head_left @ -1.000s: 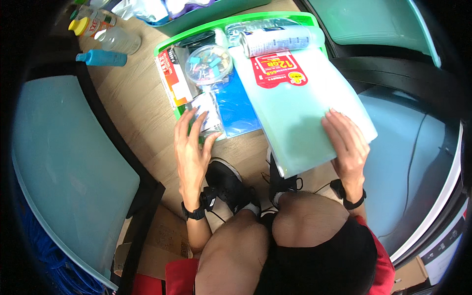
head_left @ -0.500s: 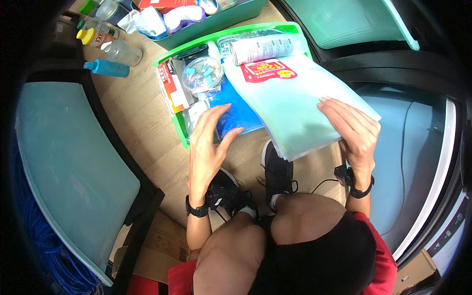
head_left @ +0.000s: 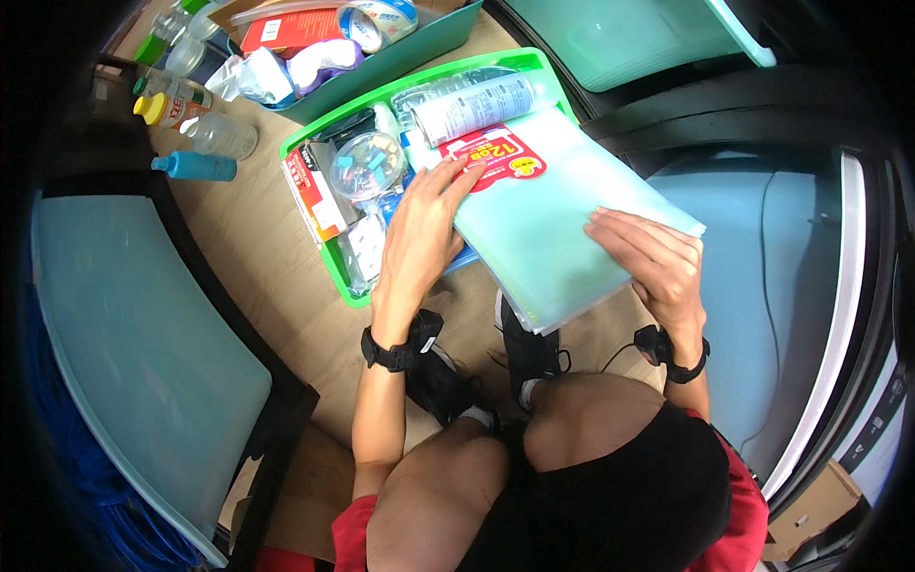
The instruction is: The person moves various stationery items and containers including folders, a green tray, a cardboard sheet, and plastic bottles, one at a time, within a storage area.
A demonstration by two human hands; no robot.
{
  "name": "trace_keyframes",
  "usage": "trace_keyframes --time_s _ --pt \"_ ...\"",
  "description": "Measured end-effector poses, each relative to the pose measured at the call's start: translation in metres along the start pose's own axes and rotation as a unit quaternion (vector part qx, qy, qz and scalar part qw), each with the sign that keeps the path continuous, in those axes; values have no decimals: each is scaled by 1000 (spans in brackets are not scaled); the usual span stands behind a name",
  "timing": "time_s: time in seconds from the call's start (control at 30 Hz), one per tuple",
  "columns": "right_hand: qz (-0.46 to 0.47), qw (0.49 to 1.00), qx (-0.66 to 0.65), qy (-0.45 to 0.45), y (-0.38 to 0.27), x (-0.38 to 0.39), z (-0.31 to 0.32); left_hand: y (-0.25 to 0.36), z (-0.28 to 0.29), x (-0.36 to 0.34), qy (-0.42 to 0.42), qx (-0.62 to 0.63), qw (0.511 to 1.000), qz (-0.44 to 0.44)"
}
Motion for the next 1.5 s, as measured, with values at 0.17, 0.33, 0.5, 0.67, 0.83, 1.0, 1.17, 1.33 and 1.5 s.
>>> trace_keyframes --time_s 0.17,0.33,0.5,0.67,0.83,1.0,1.17,1.33,1.5 --pt "-6 1000 16 25 -2 -2 5 -6 -6 -13 11 -14 1000 -12" --pt "-17 998 22 58 5 11 13 -6 5 -20 43 64 997 30" --pt "39 940 165 297 -16 68 21 -15 29 -26 84 158 984 0" --pt "28 998 -22 58 8 51 -52 -69 36 -34 97 -11 993 59" --pt "-40 995 -36 -83 26 -2 -102 -49 59 -48 109 92 986 85" --pt "-18 982 84 -169 21 -19 -148 -29 84 -32 123 127 978 113" --pt "-30 988 55 -139 25 -22 -152 -49 99 8 167 162 949 213" --pt "-7 983 -84 -164 28 -27 -134 -66 131 59 262 309 886 226" --pt "-177 949 -254 59 68 -38 -67 -95 142 95 267 349 859 261"
Point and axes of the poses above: each hand's wrist, its own x-axis away from the middle knuckle, its own z-axis out of the back of the hand, y = z × x, the point moved 9 cm from there along -x, towards the middle knuckle, and after that the axes turned 10 degrees about -y, right-handed, at the moved point
